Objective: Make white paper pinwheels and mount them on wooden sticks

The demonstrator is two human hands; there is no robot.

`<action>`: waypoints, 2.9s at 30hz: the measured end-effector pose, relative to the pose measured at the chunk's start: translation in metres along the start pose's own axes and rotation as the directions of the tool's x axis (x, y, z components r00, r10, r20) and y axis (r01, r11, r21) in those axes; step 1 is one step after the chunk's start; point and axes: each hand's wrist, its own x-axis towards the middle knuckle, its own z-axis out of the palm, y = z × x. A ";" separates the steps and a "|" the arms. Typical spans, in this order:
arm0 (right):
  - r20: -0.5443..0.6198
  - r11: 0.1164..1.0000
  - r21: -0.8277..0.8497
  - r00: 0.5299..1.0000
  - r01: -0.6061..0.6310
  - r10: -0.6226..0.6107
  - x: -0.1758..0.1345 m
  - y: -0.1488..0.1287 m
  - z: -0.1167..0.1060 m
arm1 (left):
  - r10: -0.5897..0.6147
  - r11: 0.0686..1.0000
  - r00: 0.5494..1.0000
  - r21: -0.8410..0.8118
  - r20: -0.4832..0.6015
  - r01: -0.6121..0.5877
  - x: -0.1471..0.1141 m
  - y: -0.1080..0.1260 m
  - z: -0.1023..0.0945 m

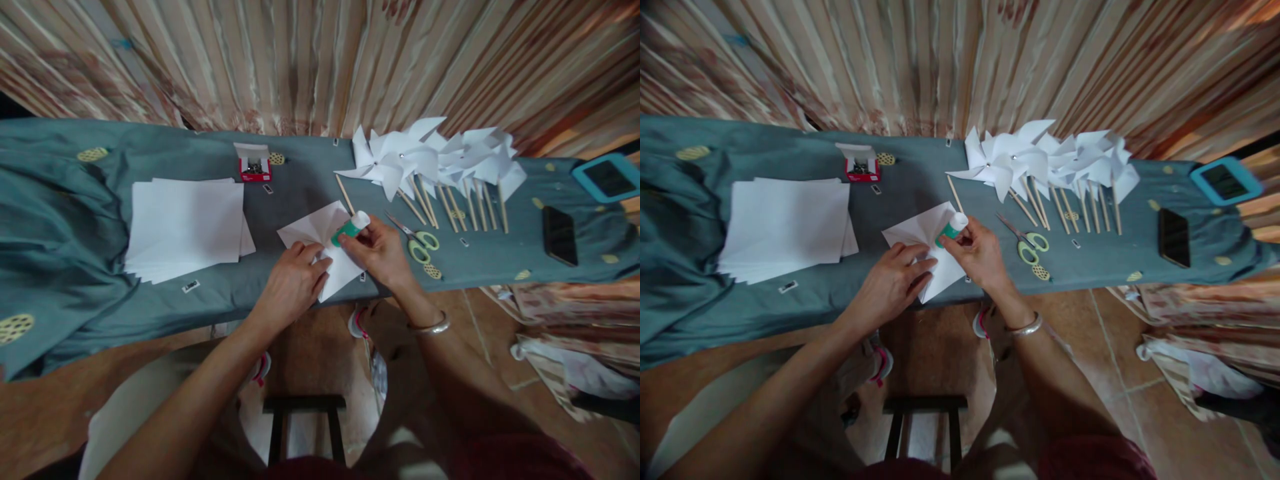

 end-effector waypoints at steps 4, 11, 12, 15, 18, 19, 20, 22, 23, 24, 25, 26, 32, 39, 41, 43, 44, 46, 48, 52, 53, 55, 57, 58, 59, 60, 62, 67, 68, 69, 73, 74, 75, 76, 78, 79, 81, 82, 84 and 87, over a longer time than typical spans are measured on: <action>-0.024 0.988 -0.150 0.999 0.037 -0.041 -0.005 -0.012 0.001 | -0.004 1.000 1.000 0.017 0.030 0.003 0.001 0.001 0.000; 0.099 0.862 -0.428 0.962 0.271 -0.253 -0.012 -0.025 0.002 | 0.003 0.999 0.999 0.041 0.035 -0.005 0.002 0.001 0.000; 0.115 0.856 -0.429 0.957 0.288 -0.265 -0.012 -0.025 0.002 | 0.003 0.999 0.999 0.043 0.033 -0.004 0.002 0.001 0.000; 0.141 0.856 -0.427 0.957 0.291 -0.255 -0.010 -0.025 -0.002 | -0.002 0.999 0.999 0.042 0.039 0.001 0.003 0.001 -0.001; 0.136 0.859 -0.435 0.963 0.268 -0.232 -0.009 -0.027 -0.004 | -0.005 0.999 0.999 0.040 0.053 0.003 0.003 0.001 -0.001; 0.132 0.861 -0.436 0.965 0.261 -0.226 -0.010 -0.028 -0.005 | -0.004 0.999 0.998 0.041 0.058 0.002 0.002 0.001 -0.001; 0.127 0.864 -0.435 0.967 0.253 -0.219 -0.010 -0.028 -0.005 | -0.003 0.999 0.998 0.041 0.061 0.001 0.002 0.001 0.000; 0.103 0.887 -0.410 0.977 0.215 -0.189 -0.010 -0.026 -0.006 | -0.002 0.999 0.998 0.041 0.062 0.000 0.002 0.001 0.000; 0.079 0.908 -0.378 0.983 0.184 -0.166 -0.009 -0.024 -0.006 | -0.003 0.999 0.998 0.041 0.061 0.001 0.002 0.001 -0.001; 0.045 0.934 -0.326 0.989 0.145 -0.138 -0.008 -0.020 -0.008 | -0.003 0.999 0.998 0.041 0.058 0.001 0.002 0.001 -0.001; 0.002 0.962 -0.255 0.995 0.101 -0.104 -0.006 -0.016 -0.009 | -0.003 0.999 0.999 0.039 0.054 0.001 0.002 0.001 -0.001; -0.048 0.986 -0.160 0.997 0.057 -0.066 -0.003 -0.011 -0.012 | -0.003 0.999 0.999 0.037 0.050 0.001 0.002 0.001 -0.001; -0.190 0.847 0.511 0.941 -0.150 0.281 0.012 0.008 -0.026 | -0.040 0.990 0.999 -0.135 -0.028 0.036 0.000 -0.002 0.002; 0.115 0.444 0.853 0.928 -0.275 0.354 0.006 -0.014 -0.008 | -0.589 0.076 0.802 -0.982 0.095 0.171 0.010 -0.007 -0.002; 0.208 0.319 0.890 0.913 -0.325 0.351 0.004 -0.022 -0.001 | -0.622 -0.264 0.748 -0.961 0.232 0.079 0.015 -0.006 -0.009; 0.265 0.240 0.903 0.901 -0.357 0.344 0.002 -0.029 0.006 | -0.617 -0.443 0.719 -0.896 0.319 0.018 0.019 -0.004 -0.016; 0.278 0.220 0.905 0.897 -0.364 0.343 0.001 -0.031 0.008 | -0.619 -0.486 0.707 -0.874 0.341 -0.003 0.021 -0.003 -0.018; 0.279 0.222 0.903 0.895 -0.368 0.348 0.000 -0.033 0.012 | -0.620 -0.520 0.698 -0.854 0.357 -0.025 0.023 0.000 -0.020; 0.257 0.264 0.895 0.898 -0.361 0.356 0.000 -0.034 0.015 | -0.615 -0.521 0.705 -0.853 0.353 -0.028 0.024 0.002 -0.020; 0.211 0.345 0.876 0.911 -0.338 0.355 0.000 -0.033 0.017 | -0.601 -0.480 0.729 -0.877 0.328 0.000 0.023 0.002 -0.015; 0.205 0.363 0.869 0.913 -0.336 0.353 -0.001 -0.033 0.018 | -0.597 -0.463 0.736 -0.886 0.318 0.007 0.022 0.002 -0.014; 0.191 0.401 0.855 0.918 -0.329 0.348 -0.001 -0.033 0.019 | -0.590 -0.427 0.753 -0.904 0.292 0.016 0.021 0.000 -0.012; 0.172 0.434 0.844 0.925 -0.316 0.339 -0.002 -0.033 0.021 | -0.584 -0.385 0.768 -0.923 0.264 0.024 0.020 -0.002 -0.009; 0.168 0.443 0.841 0.928 -0.311 0.334 -0.002 -0.034 0.022 | -0.584 -0.361 0.773 -0.932 0.248 0.027 0.019 -0.003 -0.008; 0.166 0.450 0.838 0.930 -0.309 0.328 -0.002 -0.034 0.022 | -0.587 -0.332 0.776 -0.943 0.232 0.030 0.018 -0.004 -0.007; 0.168 0.458 0.834 0.932 -0.308 0.322 -0.002 -0.034 0.022 | -0.592 -0.297 0.777 -0.954 0.214 0.037 0.018 -0.005 -0.005; 0.171 0.474 0.824 0.934 -0.309 0.313 -0.002 -0.034 0.023 | -0.609 -0.202 0.775 -0.978 0.168 0.054 0.016 -0.008 -0.002; 0.199 0.461 0.824 0.931 -0.328 0.306 -0.001 -0.034 0.025 | -0.635 0.123 0.772 -0.982 0.030 0.140 0.009 -0.016 0.001; 0.207 0.455 0.827 0.931 -0.330 0.299 -0.001 -0.034 0.026 | -0.634 0.186 0.773 -0.969 0.009 0.165 0.008 -0.017 0.000; 0.215 0.451 0.828 0.932 -0.333 0.293 -0.001 -0.033 0.027 | -0.633 0.239 0.774 -0.954 -0.010 0.183 0.007 -0.018 -0.001; 0.273 0.409 0.828 0.913 -0.383 0.302 -0.003 -0.034 0.034 | -0.635 0.245 0.772 -0.958 -0.045 0.147 0.004 -0.019 -0.013; 0.293 0.382 0.833 0.905 -0.400 0.310 -0.003 -0.035 0.035 | -0.644 0.200 0.764 -0.972 -0.039 0.119 0.004 -0.019 -0.016; 0.313 0.351 0.838 0.896 -0.417 0.315 -0.004 -0.036 0.037 | -0.658 0.144 0.752 -0.986 -0.029 0.088 0.004 -0.019 -0.019; 0.337 0.320 0.842 0.886 -0.435 0.318 -0.005 -0.038 0.039 | -0.677 0.084 0.736 -0.995 -0.017 0.054 0.004 -0.019 -0.022; 0.393 0.275 0.833 0.864 -0.480 0.315 -0.006 -0.043 0.043 | -0.716 -0.031 0.698 -0.999 0.011 -0.015 0.006 -0.017 -0.026; 0.420 0.266 0.823 0.853 -0.501 0.310 -0.007 -0.046 0.045 | -0.727 -0.082 0.685 -0.996 0.032 -0.041 0.008 -0.016 -0.027; 0.453 0.266 0.805 0.839 -0.530 0.302 -0.009 -0.050 0.050 | -0.737 -0.162 0.672 -0.984 0.075 -0.067 0.011 -0.013 -0.027; 0.455 0.271 0.802 0.838 -0.533 0.301 -0.009 -0.051 0.053 | -0.740 -0.185 0.667 -0.980 0.089 -0.074 0.012 -0.010 -0.027; 0.442 0.294 0.801 0.847 -0.521 0.295 -0.010 -0.052 0.057 | -0.748 -0.198 0.656 -0.977 0.099 -0.078 0.015 -0.006 -0.025; 0.429 0.370 0.778 0.860 -0.507 0.277 -0.010 -0.052 0.062 | -0.749 -0.175 0.654 -0.984 0.108 -0.038 0.016 -0.002 -0.024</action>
